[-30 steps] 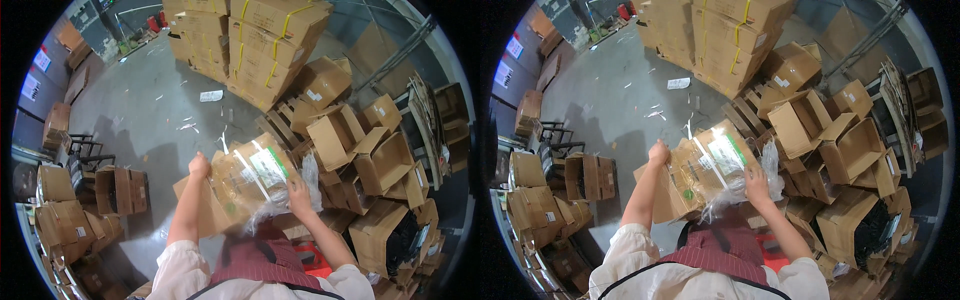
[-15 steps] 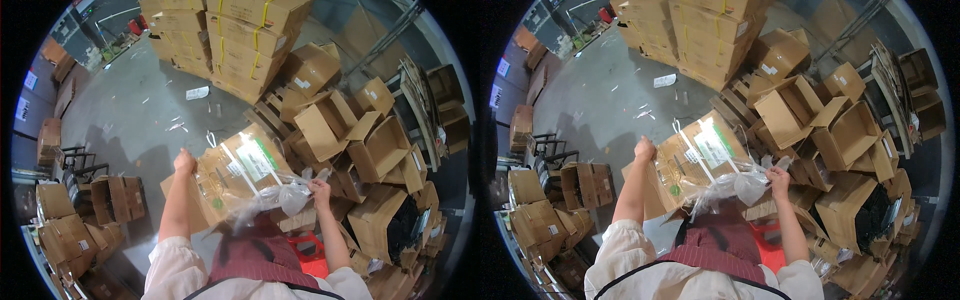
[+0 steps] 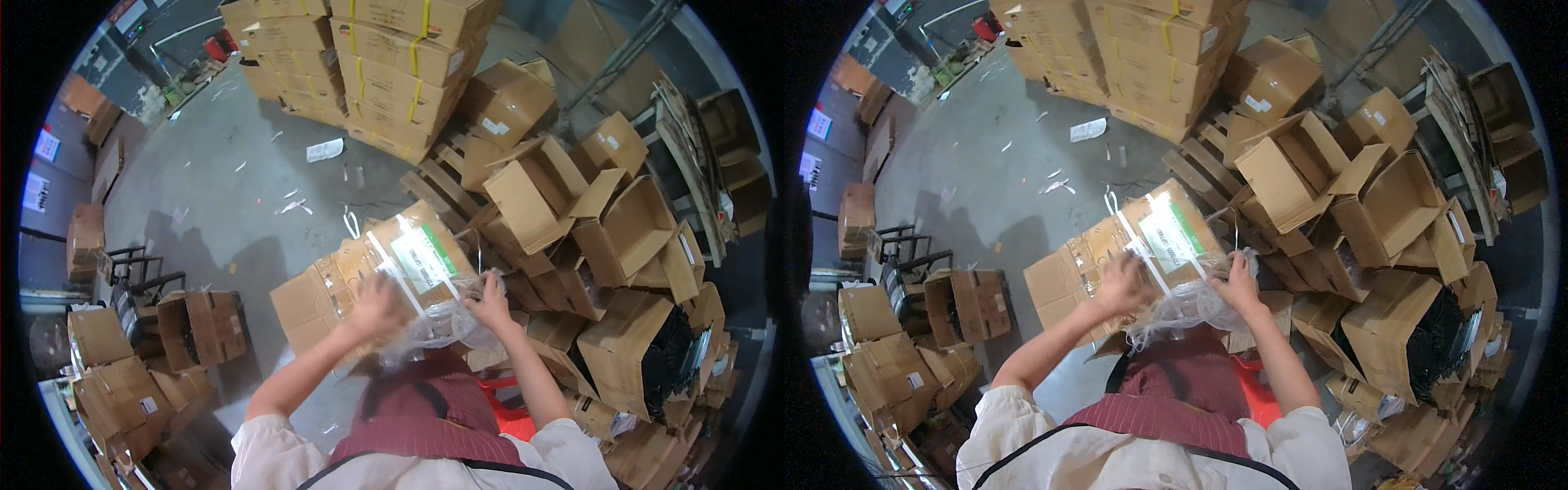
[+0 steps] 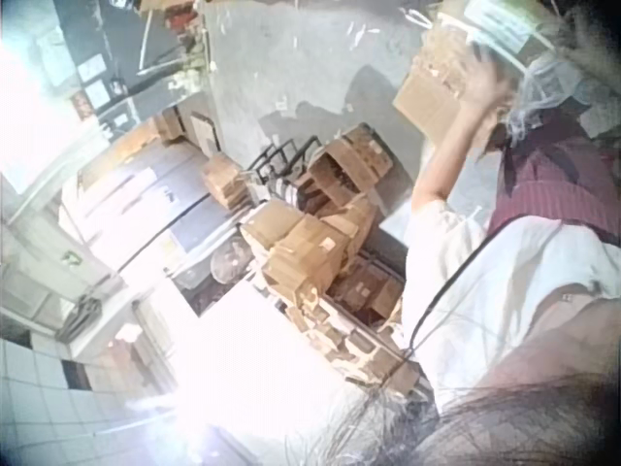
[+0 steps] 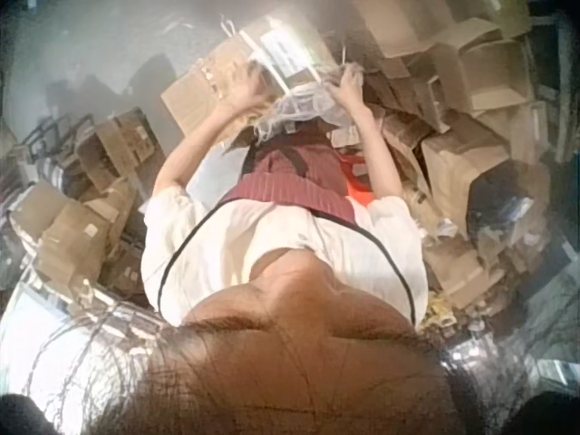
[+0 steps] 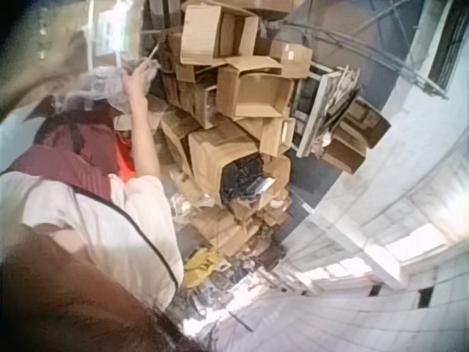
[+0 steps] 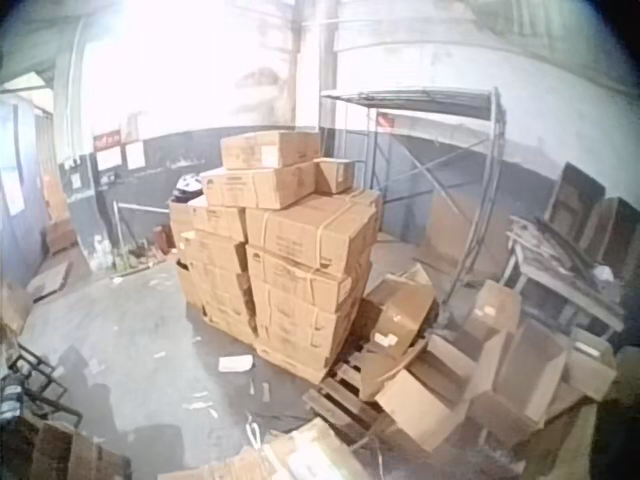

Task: The person wraps a cardboard box with plastic film and secures it with white plastic straps by hand while moving around other boxes on a floor.

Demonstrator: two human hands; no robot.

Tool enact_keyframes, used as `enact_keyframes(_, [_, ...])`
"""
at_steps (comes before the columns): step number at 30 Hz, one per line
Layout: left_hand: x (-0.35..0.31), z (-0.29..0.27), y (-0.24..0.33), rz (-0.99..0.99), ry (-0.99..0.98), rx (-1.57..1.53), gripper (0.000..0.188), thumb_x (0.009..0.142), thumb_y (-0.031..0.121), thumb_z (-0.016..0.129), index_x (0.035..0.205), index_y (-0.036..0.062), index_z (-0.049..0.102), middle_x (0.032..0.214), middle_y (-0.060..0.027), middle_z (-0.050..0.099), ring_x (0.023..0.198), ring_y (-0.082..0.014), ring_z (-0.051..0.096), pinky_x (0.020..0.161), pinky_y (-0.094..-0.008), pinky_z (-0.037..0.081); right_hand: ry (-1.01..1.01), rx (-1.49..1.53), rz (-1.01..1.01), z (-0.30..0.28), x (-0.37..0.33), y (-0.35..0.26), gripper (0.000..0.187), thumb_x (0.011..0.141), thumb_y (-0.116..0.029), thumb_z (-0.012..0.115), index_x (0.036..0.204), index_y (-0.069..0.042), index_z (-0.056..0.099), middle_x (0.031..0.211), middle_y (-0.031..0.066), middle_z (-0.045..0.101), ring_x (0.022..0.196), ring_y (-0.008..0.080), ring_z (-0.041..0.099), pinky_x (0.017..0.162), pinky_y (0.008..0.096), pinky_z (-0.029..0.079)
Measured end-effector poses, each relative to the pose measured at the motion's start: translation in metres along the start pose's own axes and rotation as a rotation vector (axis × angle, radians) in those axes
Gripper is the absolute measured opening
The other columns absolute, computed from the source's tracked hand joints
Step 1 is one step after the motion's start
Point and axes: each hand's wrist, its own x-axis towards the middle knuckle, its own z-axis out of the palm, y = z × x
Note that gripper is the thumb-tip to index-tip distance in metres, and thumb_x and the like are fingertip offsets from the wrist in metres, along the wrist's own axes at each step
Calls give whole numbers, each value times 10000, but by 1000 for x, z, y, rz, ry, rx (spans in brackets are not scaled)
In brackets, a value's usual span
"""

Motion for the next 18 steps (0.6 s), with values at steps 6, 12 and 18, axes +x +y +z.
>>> enact_keyframes(6, [-29,12,-32,86,-18,253,947,745,216,643,1464,-65,95,1534,-285,58,1438,-415,33,1153,-534,92,-54,109,-258,19,-1,-39,784,763,-184,674,1418,-37,270,1384,262,381,1244,420,422,1021,441,379])
enact_keyframes(12, [-17,3,-61,22,241,127,616,726,97,610,1298,-21,414,1265,-267,434,1200,-424,414,1028,-483,340,36,33,-274,30,39,-111,689,735,-17,558,1385,-61,335,1410,245,357,1207,437,456,965,458,427])
enact_keyframes(18, [25,25,-52,-261,587,-75,429,771,194,670,1089,-43,506,1094,-293,492,1046,-447,478,913,-497,408,313,-280,-724,73,67,-125,542,728,12,594,1257,-55,496,1379,231,370,1021,440,552,905,466,457])
